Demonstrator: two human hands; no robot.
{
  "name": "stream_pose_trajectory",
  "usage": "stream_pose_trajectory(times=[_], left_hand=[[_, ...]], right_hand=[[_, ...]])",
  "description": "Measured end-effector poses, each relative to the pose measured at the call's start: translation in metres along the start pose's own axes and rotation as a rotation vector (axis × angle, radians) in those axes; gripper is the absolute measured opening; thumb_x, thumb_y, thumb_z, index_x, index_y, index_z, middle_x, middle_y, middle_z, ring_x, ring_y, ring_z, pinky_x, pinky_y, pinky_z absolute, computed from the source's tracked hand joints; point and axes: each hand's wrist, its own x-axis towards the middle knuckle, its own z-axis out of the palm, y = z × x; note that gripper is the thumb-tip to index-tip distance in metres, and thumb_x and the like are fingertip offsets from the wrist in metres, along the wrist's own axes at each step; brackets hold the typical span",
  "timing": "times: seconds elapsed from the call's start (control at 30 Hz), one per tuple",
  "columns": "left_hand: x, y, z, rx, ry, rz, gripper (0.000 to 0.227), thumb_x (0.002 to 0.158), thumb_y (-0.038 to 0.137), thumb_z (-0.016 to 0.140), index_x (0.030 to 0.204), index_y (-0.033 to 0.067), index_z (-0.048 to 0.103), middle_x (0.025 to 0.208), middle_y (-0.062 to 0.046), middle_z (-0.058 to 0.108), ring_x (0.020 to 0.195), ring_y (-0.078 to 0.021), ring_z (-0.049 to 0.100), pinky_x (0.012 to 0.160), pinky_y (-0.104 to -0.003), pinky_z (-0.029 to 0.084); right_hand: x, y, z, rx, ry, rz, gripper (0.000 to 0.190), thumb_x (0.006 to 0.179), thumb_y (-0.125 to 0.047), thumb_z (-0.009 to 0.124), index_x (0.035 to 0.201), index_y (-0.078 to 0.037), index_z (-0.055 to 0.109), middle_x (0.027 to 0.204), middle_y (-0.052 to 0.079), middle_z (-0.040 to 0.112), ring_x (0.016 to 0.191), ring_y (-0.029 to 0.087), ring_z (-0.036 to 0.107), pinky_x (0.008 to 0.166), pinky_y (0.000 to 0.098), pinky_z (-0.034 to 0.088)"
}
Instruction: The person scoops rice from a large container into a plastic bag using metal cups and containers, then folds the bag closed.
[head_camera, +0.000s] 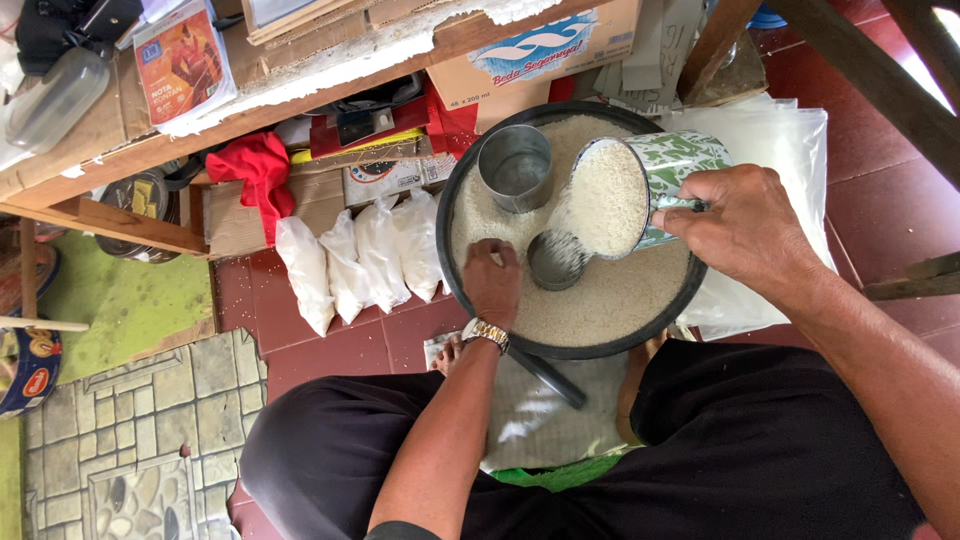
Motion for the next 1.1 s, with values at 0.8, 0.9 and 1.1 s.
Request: stream_pose_trajectory(times=[0.8,0.9,1.1], left_hand=[[-0.045,-0.050,-0.027,0.562,-0.054,0.294,0.072,0.101,0.028,0.055,0.147,-0.0232,0.032,0.168,-0.029,-0.002,0.150,-0.0572,0.017,0.126,-0.062,0.018],[-0.044,-0.050,-0.026,0.598,-0.040,0.304,0.072,0.100,0.028,0.056,0.146,-0.0225,0.034,0.167,-0.030,0.002,0.149,-0.0543,0.022,0.126,-0.060,0.020],[-0.044,-0.051,-0.026,0.594,-0.026,0.345,0.070,0.101,0.029,0.052,0.143,-0.0246,0.037,0.166,-0.034,0.001,0.155,-0.0469,0.016,0.126,-0.061,0.019]], right_hand=[[0.003,0.019,0.000,-0.292,0.068,-0.152,0.054,0.090,-0.030,0.075,0.062,-0.008,0.036,0.061,0.003,0.029,0.065,0.021,0.026,0.060,0.0427,0.023],[0.003,0.019,-0.001,-0.316,0.095,-0.209,0.052,0.088,-0.029,0.076,0.062,-0.005,0.038,0.059,0.005,0.033,0.064,0.022,0.030,0.060,0.0424,0.026],[0.003,0.018,0.001,-0.299,0.108,-0.250,0.050,0.087,-0.027,0.077,0.062,-0.005,0.040,0.059,0.005,0.035,0.064,0.020,0.032,0.060,0.0407,0.026]])
